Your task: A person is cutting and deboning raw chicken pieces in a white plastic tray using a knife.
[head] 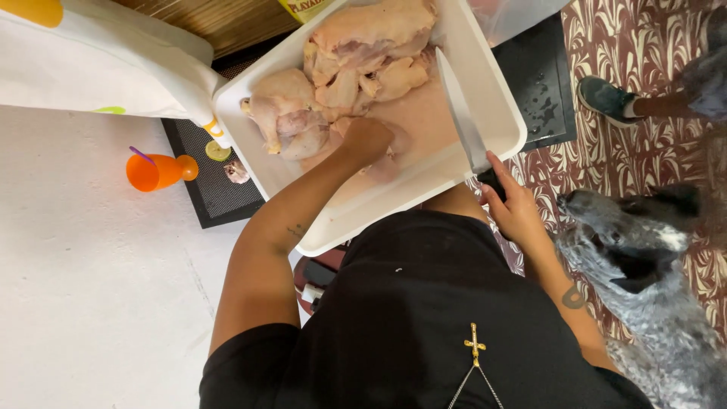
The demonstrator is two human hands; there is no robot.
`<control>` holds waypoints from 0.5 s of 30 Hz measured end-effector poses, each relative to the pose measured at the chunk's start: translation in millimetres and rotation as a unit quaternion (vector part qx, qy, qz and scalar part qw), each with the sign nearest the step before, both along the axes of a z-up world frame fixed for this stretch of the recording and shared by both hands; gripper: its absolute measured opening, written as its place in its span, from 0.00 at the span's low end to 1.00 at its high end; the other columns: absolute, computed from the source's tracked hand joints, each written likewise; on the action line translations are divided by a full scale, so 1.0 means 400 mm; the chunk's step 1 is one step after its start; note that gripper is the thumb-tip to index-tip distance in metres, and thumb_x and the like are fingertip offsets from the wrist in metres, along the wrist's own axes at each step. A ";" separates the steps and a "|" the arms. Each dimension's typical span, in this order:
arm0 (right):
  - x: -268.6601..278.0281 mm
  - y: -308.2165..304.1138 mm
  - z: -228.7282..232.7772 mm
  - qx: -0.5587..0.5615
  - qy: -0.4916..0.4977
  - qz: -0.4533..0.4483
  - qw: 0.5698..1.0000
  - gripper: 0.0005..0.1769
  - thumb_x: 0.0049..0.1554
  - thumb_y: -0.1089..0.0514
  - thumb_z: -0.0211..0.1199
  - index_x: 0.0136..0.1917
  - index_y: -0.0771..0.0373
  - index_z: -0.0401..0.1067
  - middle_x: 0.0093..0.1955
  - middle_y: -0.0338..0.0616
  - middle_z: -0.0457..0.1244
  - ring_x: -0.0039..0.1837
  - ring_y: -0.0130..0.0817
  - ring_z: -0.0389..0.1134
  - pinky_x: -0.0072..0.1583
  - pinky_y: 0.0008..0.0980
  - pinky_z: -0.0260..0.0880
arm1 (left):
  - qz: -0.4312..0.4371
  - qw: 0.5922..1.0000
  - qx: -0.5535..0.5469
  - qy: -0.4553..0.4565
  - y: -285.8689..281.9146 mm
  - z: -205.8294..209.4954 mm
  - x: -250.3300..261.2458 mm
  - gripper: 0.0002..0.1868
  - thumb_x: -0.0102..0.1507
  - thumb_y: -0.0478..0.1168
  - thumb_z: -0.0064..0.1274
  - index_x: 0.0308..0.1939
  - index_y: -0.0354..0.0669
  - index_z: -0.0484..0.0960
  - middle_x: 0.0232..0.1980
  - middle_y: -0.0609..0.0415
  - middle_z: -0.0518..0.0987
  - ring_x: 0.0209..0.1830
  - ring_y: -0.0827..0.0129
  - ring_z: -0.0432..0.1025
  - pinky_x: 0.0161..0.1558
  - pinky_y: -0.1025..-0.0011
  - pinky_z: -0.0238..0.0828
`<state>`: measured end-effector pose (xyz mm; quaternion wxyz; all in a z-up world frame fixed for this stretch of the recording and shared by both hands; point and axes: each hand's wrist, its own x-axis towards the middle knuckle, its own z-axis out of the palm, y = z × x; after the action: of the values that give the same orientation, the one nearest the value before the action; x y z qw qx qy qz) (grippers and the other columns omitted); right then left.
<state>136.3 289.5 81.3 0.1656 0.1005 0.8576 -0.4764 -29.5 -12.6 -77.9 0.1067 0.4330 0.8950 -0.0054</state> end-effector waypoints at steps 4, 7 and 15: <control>-0.048 -0.022 -0.017 -0.016 0.008 0.011 1.000 0.36 0.62 0.55 0.56 0.82 0.51 0.55 0.36 0.43 0.71 0.45 0.51 0.72 0.48 0.49 0.69 | 0.094 0.990 -0.060 -0.091 0.006 0.000 -0.052 0.08 0.57 0.47 0.57 0.39 0.60 0.87 0.36 0.57 0.82 0.42 0.56 0.80 0.41 0.54 0.78; -0.088 -0.028 -0.023 -0.043 0.030 0.037 0.998 0.34 0.62 0.54 0.56 0.81 0.50 0.57 0.36 0.43 0.71 0.44 0.50 0.73 0.48 0.46 0.70 | 0.234 0.948 -0.085 -0.197 0.004 0.011 -0.052 0.13 0.60 0.49 0.51 0.46 0.69 0.86 0.43 0.58 0.84 0.46 0.53 0.81 0.46 0.51 0.78; -0.167 0.026 -0.019 -0.115 0.023 0.067 0.991 0.35 0.62 0.57 0.56 0.81 0.54 0.55 0.36 0.44 0.71 0.41 0.42 0.72 0.47 0.41 0.73 | 0.440 0.703 0.334 -0.448 0.020 0.002 0.018 0.14 0.49 0.32 0.41 0.31 0.46 0.84 0.21 0.55 0.74 0.25 0.70 0.69 0.30 0.76 0.67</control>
<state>69.6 300.1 73.8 0.1883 0.0121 0.8056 -0.5616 -22.3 -4.6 -77.0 0.3337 -0.0514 0.7740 0.5357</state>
